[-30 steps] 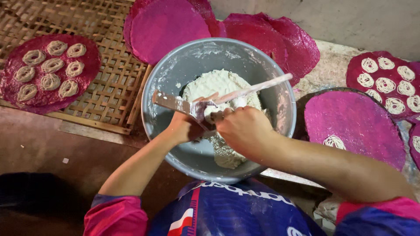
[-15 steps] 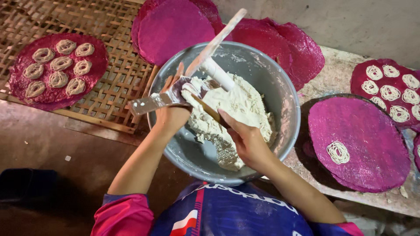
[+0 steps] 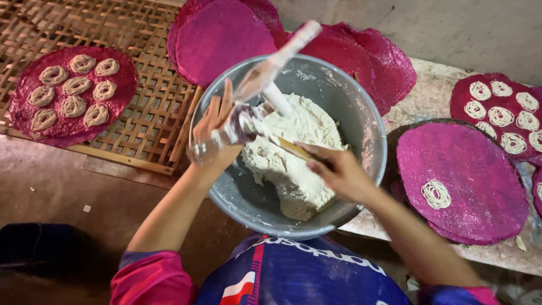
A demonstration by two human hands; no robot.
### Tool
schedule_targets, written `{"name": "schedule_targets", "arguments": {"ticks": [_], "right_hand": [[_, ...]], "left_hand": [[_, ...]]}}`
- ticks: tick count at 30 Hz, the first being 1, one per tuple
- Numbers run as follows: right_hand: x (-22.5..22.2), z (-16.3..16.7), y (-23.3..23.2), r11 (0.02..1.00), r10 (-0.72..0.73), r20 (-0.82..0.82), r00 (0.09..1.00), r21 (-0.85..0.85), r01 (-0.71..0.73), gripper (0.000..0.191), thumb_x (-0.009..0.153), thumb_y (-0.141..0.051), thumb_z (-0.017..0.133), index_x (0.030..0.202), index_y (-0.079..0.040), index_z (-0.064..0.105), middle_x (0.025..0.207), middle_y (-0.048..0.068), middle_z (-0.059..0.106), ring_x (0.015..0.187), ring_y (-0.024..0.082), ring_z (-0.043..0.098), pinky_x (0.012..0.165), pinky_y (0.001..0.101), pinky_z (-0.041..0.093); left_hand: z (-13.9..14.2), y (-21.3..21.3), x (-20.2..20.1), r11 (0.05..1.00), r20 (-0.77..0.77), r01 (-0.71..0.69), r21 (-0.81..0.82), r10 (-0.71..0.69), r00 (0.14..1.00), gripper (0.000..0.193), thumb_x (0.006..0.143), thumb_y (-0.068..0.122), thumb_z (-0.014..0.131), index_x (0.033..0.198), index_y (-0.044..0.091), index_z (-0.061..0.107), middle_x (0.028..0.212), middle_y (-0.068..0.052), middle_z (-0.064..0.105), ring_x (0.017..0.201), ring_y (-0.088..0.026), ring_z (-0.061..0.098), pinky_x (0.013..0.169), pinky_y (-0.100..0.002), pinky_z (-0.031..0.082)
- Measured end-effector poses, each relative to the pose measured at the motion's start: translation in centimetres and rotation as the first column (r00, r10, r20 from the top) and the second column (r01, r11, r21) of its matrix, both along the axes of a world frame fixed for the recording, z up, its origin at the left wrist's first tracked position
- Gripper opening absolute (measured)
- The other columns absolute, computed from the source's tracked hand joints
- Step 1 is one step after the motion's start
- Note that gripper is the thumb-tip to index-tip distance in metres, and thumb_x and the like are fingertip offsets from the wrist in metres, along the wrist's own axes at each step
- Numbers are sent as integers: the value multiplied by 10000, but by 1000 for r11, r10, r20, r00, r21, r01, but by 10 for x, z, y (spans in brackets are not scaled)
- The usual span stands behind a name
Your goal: The person scoops white batter from a large basin into a handheld extruder, then squeezes the extruder to pipe spiral batter nests onto round pink mats on the work table. Filled mats are moved to a slatted wooden rack, and the person reloads the extruder to continue piping more nests.
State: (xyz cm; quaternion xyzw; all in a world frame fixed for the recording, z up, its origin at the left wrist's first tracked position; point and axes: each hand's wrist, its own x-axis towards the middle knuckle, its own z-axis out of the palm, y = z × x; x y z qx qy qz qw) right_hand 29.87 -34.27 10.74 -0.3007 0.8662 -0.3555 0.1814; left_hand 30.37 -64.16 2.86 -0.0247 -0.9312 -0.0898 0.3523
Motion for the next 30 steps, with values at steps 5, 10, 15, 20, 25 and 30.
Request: {"name": "schedule_targets", "arguments": {"ticks": [5,10,15,20,25,30], "right_hand": [[-11,41,-17,833,157,-150,976,552,-49,332,986,-333,578,1291,-248,679,904,112,768,833,305,743,716,448,548],[16,52,-46,793,451,-484,749,603,-87,304,930,-141,561,1207,-49,645,870,130,716,722,316,732,557,472,563],[11,94,13,808,181,-414,892,579,105,362,937,-211,542,1292,-169,601,992,103,721,818,358,717,652,502,556],[-19,35,41,983,169,-488,856,147,-110,719,940,-237,630,1563,-40,328,1386,233,507,1221,443,548,1011,512,457],[-37,-21,59,585,-1,-207,978,-794,-167,955,1101,-618,459,1693,-45,-24,1746,96,116,1559,203,291,1328,354,253],[-33,15,135,51,508,179,842,-983,178,1036,1012,-572,652,1647,64,137,1501,295,394,1242,320,606,893,336,560]], "left_hand": [[-5,20,18,988,207,156,-10,-151,967,754,1017,283,720,1670,85,399,1065,-89,607,940,-238,634,800,-387,563],[5,37,27,941,384,228,250,-313,869,853,750,365,818,1482,91,477,1167,-142,654,989,-307,667,849,-416,538],[6,-27,20,830,388,-29,557,-229,893,354,910,160,697,1252,70,716,1099,-92,754,1019,-216,723,897,-368,561],[4,-25,15,-46,-175,172,984,-439,881,405,855,-52,634,1257,-9,623,1044,-82,631,880,-200,592,712,-320,482],[6,92,36,-500,-374,-133,855,-775,509,521,751,-51,559,1260,-136,629,973,-206,684,804,-258,629,686,-329,508],[-6,232,34,-308,-95,-528,792,-915,391,373,789,-40,669,1161,-48,637,946,-172,673,817,-278,683,686,-421,573]]}}
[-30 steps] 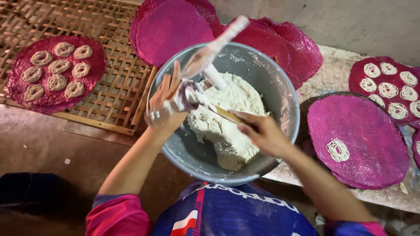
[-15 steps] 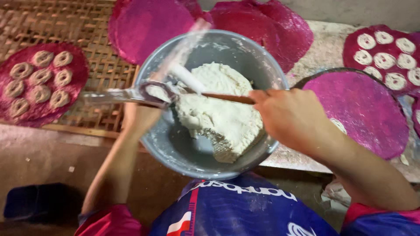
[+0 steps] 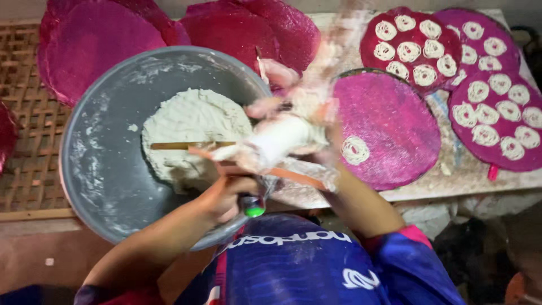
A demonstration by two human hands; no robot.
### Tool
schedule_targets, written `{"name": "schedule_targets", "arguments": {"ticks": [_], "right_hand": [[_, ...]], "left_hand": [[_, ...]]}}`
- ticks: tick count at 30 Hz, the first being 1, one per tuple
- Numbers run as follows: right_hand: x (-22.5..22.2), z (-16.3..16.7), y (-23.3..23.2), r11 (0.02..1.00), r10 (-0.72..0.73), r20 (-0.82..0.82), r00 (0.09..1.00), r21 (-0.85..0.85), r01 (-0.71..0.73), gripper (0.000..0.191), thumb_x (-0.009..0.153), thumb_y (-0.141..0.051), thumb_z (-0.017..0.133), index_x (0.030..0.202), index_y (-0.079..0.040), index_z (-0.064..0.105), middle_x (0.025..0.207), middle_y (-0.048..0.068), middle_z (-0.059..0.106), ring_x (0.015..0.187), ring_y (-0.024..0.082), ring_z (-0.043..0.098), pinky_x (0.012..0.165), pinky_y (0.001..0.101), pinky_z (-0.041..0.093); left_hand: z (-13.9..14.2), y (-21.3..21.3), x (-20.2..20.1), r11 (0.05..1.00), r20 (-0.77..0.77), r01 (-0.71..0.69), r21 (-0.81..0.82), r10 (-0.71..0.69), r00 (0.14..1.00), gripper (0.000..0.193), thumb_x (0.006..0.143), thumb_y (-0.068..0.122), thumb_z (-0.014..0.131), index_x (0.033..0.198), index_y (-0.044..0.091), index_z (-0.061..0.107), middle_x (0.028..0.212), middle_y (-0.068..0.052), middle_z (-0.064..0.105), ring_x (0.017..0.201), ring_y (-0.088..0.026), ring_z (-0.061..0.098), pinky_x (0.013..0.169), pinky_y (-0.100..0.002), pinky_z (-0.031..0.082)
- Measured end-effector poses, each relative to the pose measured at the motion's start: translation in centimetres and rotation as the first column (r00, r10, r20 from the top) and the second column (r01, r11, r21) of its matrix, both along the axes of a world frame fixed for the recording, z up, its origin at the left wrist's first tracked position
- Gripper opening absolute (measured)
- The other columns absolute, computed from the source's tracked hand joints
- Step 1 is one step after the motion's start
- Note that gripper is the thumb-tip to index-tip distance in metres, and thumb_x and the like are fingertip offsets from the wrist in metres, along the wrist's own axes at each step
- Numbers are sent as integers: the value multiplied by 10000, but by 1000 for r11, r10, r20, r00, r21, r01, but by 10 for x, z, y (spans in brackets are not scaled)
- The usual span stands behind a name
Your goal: The person scoops white batter from a large basin into a handheld extruder, then squeezes the extruder to pipe spiral batter nests onto round pink mats on the work table. Filled mats are moved to a slatted wooden rack, and the person reloads the extruder to continue piping more nests.
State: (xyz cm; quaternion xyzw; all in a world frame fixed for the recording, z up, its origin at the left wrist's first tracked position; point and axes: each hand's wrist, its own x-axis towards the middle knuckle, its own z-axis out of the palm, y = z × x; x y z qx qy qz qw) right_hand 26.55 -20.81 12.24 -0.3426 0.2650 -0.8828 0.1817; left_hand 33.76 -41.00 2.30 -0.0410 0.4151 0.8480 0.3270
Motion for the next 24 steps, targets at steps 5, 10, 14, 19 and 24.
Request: {"name": "schedule_targets", "arguments": {"ticks": [5,10,14,19,24], "right_hand": [[2,21,167,976,-139,-80,987,160,150,1066,884,-252,825,1747,-119,214,1418,378,513,1162,372,665,783,349,620],[44,-13,232,548,-470,-743,477,178,817,726,978,-372,683,1619,-247,366,1440,258,550,1237,365,644,969,460,607],[51,6,264,410,-324,-946,33,-109,906,637,1021,-303,692,1564,-330,360,1391,196,598,1248,395,681,1006,523,630],[50,23,294,435,-130,-991,9,-49,899,664,977,-439,657,1544,-268,356,1257,284,619,1157,479,680,942,587,603],[52,-5,288,404,-99,-979,176,123,907,665,982,-239,643,1572,-246,337,1363,269,611,1276,462,646,1063,538,565]], "left_hand": [[33,74,-29,855,-743,-312,-414,-120,658,342,869,30,728,1202,67,658,1095,-61,720,1021,-218,690,918,-361,565],[71,159,-43,667,-887,-591,-453,-273,372,320,771,89,774,1044,54,610,1010,-101,620,980,-279,642,866,-377,528],[69,209,-50,591,-865,-651,-476,-449,224,309,779,106,739,1057,80,607,1056,-112,612,1035,-292,627,892,-386,515],[30,253,-51,767,-811,-316,-558,-425,402,361,818,153,742,1145,80,605,1130,-102,631,1092,-258,627,946,-375,506],[-8,279,-40,870,-651,35,-492,-394,649,418,857,199,744,1232,80,604,1203,-91,650,1148,-224,628,1000,-363,497]]}}
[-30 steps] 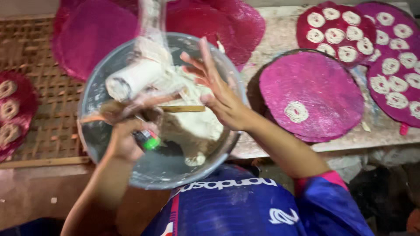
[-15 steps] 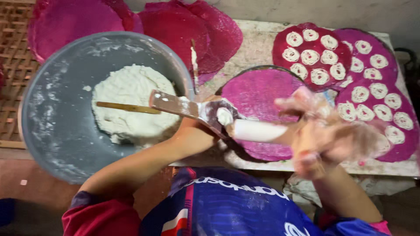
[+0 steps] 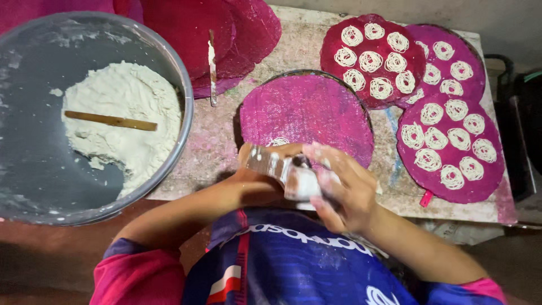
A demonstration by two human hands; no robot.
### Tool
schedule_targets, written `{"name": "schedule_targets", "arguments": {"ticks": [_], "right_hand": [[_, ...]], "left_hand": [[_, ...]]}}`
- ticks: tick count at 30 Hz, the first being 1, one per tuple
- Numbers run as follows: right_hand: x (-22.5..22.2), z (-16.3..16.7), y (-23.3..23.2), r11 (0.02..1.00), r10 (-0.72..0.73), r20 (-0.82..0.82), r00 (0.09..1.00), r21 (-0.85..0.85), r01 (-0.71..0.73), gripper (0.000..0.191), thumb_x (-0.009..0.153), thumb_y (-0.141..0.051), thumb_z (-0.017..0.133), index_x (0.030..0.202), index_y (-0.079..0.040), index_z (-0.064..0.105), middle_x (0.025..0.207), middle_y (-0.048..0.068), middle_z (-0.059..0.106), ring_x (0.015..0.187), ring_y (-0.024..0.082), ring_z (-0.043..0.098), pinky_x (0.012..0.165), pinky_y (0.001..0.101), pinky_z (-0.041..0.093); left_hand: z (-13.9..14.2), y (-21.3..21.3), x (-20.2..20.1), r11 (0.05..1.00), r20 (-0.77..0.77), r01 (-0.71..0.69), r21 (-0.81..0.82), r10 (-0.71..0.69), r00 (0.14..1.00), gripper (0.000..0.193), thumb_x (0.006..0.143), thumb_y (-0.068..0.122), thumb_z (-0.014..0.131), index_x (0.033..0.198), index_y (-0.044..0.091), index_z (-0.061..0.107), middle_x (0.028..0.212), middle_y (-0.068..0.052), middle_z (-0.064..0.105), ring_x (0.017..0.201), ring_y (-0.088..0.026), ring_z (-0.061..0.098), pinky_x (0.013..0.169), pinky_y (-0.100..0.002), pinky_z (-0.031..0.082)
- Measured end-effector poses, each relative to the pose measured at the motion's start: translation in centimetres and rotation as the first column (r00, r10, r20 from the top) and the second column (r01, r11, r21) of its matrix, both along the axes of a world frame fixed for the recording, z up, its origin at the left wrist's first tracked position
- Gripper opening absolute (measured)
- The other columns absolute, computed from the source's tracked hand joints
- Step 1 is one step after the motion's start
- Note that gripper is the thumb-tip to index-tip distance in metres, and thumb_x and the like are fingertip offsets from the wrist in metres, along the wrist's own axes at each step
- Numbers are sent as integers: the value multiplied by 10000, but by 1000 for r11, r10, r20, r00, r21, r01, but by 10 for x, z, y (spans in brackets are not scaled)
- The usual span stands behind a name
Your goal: The person scoops white batter from a large basin into a handheld extruder, then squeezes the extruder to pipe spiral batter nests onto round pink mats on the work table. Filled mats are moved to a slatted wooden rack, and the person reloads the extruder to continue piping more nests.
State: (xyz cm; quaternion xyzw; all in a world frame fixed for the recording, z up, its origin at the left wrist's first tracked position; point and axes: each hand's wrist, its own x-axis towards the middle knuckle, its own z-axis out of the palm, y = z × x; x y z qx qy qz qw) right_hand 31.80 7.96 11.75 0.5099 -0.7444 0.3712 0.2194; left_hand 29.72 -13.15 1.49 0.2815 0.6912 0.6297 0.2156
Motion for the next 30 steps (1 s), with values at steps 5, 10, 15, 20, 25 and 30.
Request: {"name": "schedule_targets", "arguments": {"ticks": [5,10,15,20,25,30], "right_hand": [[-23,-24,23,997,55,504,862,-72,-22,750,1018,-427,570,1564,-8,272,1592,310,349,1519,445,317,1253,499,252],[-97,-44,92,964,28,1000,-12,-30,-263,1115,818,-774,548,1575,27,385,1529,208,510,1405,341,469,1125,475,374],[-114,-73,112,960,40,911,-410,-149,-236,957,929,-702,504,1580,-3,441,1358,244,645,1231,370,620,1058,471,467],[-121,-87,96,970,-241,807,-539,214,-113,721,926,-559,304,1413,-82,540,1241,147,734,1146,290,700,1009,441,518],[-165,-78,78,814,-517,856,-31,479,-329,855,978,-698,165,1212,-57,680,981,178,781,887,283,707,839,466,555],[-172,-87,26,850,-443,888,120,459,-260,894,922,-757,238,1043,1,696,894,151,748,817,224,736,781,397,629]], "left_hand": [[-4,1,-22,1000,-54,9,-27,-11,998,477,896,246,746,1320,81,603,1276,-81,669,1205,-191,628,1054,-352,487],[27,-18,-74,999,-45,-47,19,48,998,572,943,296,677,1432,58,502,1337,-119,683,1243,-242,681,1077,-398,575],[48,-55,-113,441,48,52,896,-211,976,1005,824,469,830,1589,105,289,1522,-62,550,1438,-208,506,1294,-392,352],[-3,-32,-143,225,222,-172,959,-223,949,888,922,463,729,1601,71,313,1245,-52,599,1295,-242,569,1268,-451,339],[-50,-35,-194,-12,298,-315,949,-293,909,296,993,310,569,1203,107,525,1029,-17,576,1047,-212,609,1140,-432,441],[-64,-62,-220,-61,276,-301,952,-258,926,248,981,377,523,1026,136,488,903,-1,546,895,-166,551,907,-365,451]]}}
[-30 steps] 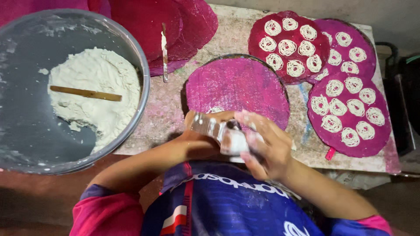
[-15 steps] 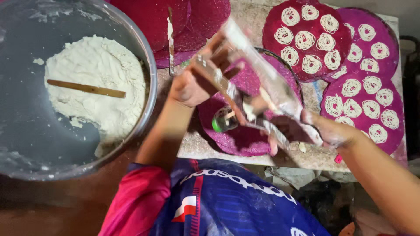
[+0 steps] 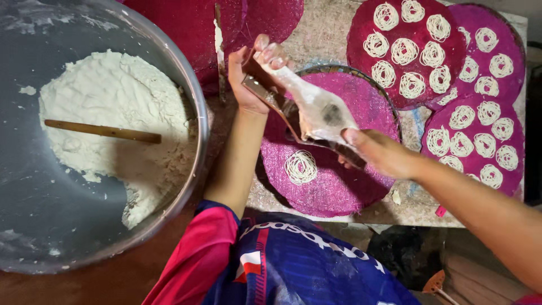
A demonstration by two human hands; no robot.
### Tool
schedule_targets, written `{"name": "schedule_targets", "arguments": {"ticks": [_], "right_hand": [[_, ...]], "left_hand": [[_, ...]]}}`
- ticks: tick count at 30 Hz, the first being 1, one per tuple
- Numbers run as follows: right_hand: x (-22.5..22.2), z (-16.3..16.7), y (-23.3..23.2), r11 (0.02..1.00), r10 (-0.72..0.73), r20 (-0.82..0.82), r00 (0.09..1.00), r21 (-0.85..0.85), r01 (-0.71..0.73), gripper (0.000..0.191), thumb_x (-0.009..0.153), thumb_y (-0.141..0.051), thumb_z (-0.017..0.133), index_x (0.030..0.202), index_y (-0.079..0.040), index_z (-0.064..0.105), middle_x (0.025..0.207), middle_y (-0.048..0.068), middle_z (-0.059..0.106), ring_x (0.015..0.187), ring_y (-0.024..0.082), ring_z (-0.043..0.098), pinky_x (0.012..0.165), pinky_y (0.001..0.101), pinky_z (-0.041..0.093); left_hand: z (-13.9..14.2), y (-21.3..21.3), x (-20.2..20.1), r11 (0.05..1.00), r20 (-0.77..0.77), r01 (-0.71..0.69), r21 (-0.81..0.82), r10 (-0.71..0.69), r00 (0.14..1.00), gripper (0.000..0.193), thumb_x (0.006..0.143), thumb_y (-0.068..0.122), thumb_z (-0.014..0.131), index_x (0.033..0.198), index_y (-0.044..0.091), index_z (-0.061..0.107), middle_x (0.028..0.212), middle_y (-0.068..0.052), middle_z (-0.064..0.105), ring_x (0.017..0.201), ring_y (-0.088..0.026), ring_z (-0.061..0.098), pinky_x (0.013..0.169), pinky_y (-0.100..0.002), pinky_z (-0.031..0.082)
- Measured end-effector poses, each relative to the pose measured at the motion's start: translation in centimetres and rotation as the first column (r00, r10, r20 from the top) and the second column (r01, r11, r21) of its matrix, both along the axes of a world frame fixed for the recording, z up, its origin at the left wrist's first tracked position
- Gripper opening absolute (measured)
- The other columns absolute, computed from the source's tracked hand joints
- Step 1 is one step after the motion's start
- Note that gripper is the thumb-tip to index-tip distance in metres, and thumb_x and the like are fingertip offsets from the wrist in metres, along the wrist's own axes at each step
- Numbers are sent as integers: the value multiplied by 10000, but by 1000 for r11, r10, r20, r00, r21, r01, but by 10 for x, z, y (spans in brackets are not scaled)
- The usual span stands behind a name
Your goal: The person scoops white batter from a large basin into a handheld extruder, then squeezes the extruder to pipe spiral batter nests onto round pink mats on the work table. Filled mats are moved to a slatted wooden rack, and the person reloads the extruder to continue piping more nests.
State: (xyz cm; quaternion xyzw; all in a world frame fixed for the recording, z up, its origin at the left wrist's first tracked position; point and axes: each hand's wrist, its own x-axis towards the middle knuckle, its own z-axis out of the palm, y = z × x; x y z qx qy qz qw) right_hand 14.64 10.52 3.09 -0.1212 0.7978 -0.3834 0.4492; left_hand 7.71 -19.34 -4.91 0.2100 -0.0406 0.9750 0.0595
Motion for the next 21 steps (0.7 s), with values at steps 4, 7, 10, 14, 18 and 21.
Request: {"name": "schedule_targets", "arguments": {"ticks": [4,7,10,14,18,21], "right_hand": [[1,13,-9,999,-20,44,999,40,18,867,916,-743,246,1000,-17,711,842,123,757,777,220,734,762,377,620],[-8,26,-4,990,-44,-2,999,137,43,835,922,-723,268,976,-18,712,808,125,744,741,230,723,717,391,604],[-13,24,-9,988,0,-122,992,155,19,833,946,-712,247,949,-15,705,793,118,737,723,216,723,704,381,602],[-7,17,-19,999,-45,-39,998,4,45,827,977,-695,287,897,11,709,761,140,723,705,226,704,713,385,587],[-9,25,-10,994,-27,-16,1000,101,28,784,953,-676,258,885,-30,697,749,98,734,693,205,734,710,361,623],[-19,29,-5,987,-27,-156,987,150,51,745,991,-652,309,892,-16,684,735,103,701,689,219,685,690,369,571]], "left_hand": [[-10,9,5,998,23,15,68,-17,1000,258,993,398,501,1026,143,485,885,0,527,884,-168,547,897,-353,453],[-12,22,-3,996,25,-25,80,23,999,245,1003,396,485,1005,151,479,890,1,520,879,-168,545,896,-366,455],[-9,15,-17,999,-18,-37,31,38,999,259,1019,405,474,1006,147,479,892,-2,517,876,-160,544,889,-369,463],[-8,-3,-12,1000,-28,6,9,-6,1000,268,1012,420,470,1013,152,478,885,1,519,879,-163,552,897,-361,475],[-6,12,-3,999,19,-24,36,23,1000,254,1003,399,469,1013,146,476,888,3,532,900,-173,565,909,-381,477],[4,22,-16,998,6,-61,26,61,998,214,1007,364,464,1015,151,484,905,-2,530,914,-181,558,962,-411,476]]}}
